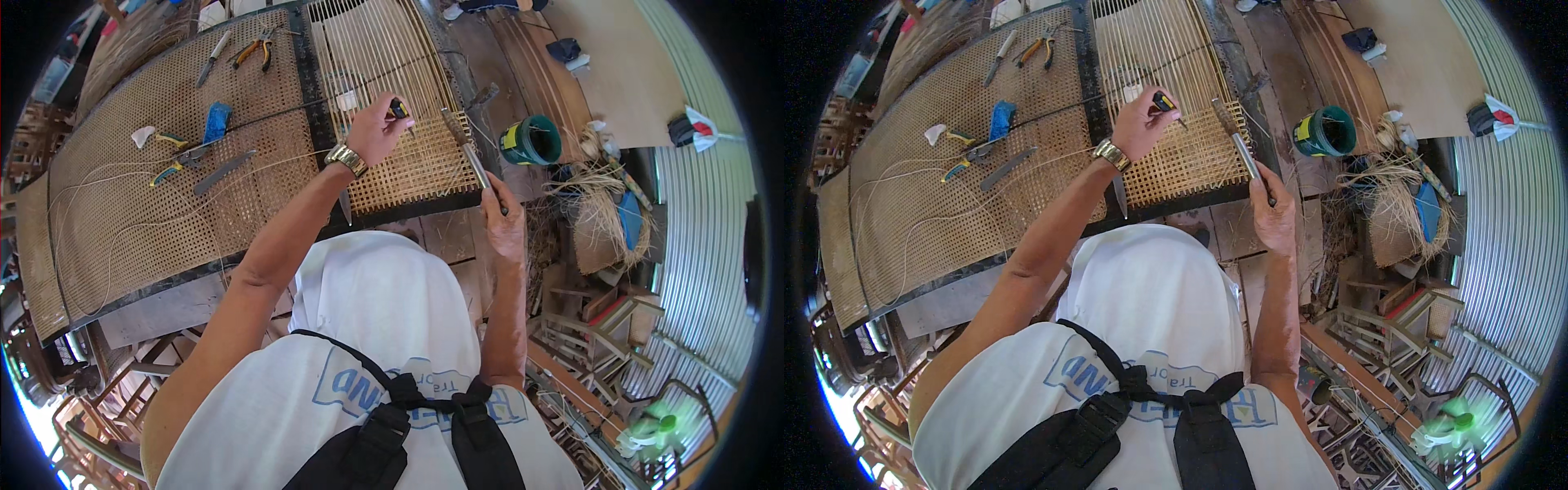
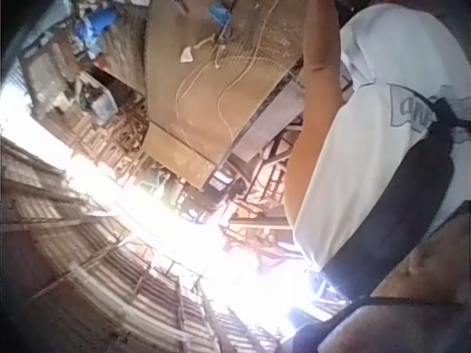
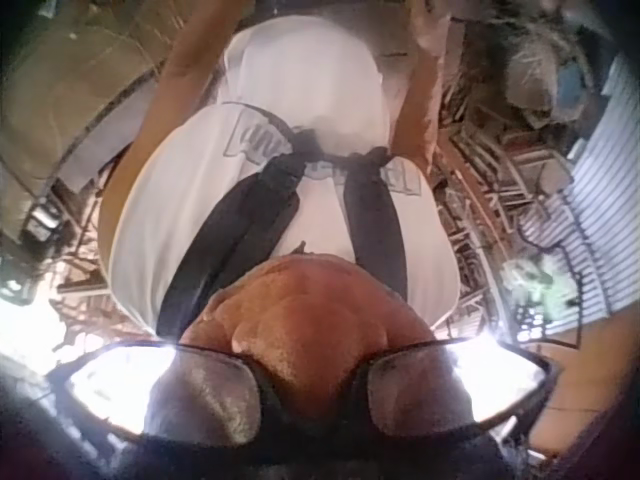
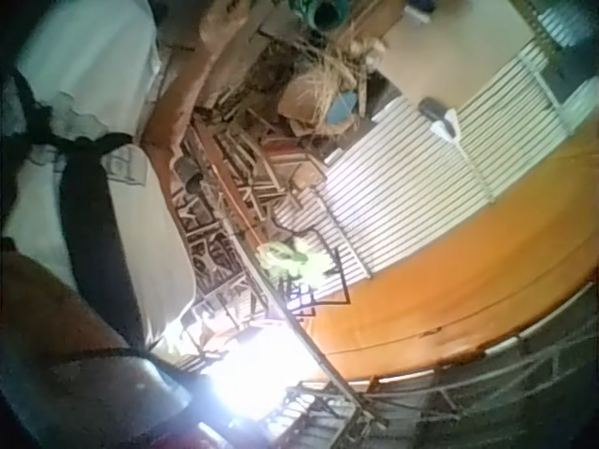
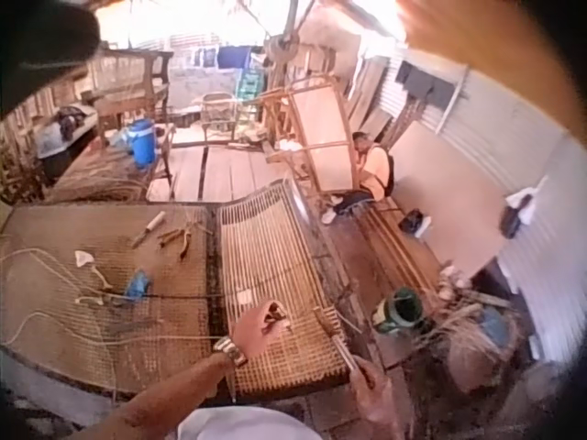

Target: Repairing or weaving a rattan mesh using tools like a hammer and wedge in a furniture manufacturing environment.

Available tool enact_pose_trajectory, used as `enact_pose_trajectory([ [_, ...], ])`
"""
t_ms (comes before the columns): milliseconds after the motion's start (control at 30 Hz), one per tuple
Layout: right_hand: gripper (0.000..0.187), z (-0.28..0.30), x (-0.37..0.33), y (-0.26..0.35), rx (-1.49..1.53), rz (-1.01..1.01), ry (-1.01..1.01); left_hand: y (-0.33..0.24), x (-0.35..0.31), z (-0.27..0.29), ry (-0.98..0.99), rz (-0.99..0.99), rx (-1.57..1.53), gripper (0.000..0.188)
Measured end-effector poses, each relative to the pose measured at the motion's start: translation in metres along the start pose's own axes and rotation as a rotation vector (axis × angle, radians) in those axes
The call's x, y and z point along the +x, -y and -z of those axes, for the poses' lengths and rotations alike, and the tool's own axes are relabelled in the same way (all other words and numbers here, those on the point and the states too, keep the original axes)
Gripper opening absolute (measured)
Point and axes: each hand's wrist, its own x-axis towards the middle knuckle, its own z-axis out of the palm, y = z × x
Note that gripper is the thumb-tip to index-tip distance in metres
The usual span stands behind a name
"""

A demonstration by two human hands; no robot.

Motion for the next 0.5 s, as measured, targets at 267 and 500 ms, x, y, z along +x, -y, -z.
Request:
enact_pose_trajectory([
  [267, 0.033, -0.004, -0.014, -0.002, 0.100, -0.103, 0.092, 0.003, -0.007, 0.001, -0.069, -0.072, -0.121, 0.026],
  [500, 0.035, -0.025, -0.013, -0.012, 0.079, 0.054, -0.089, 0.015, -0.006, -0.010, 0.109, -0.067, 0.130, 0.026],
])
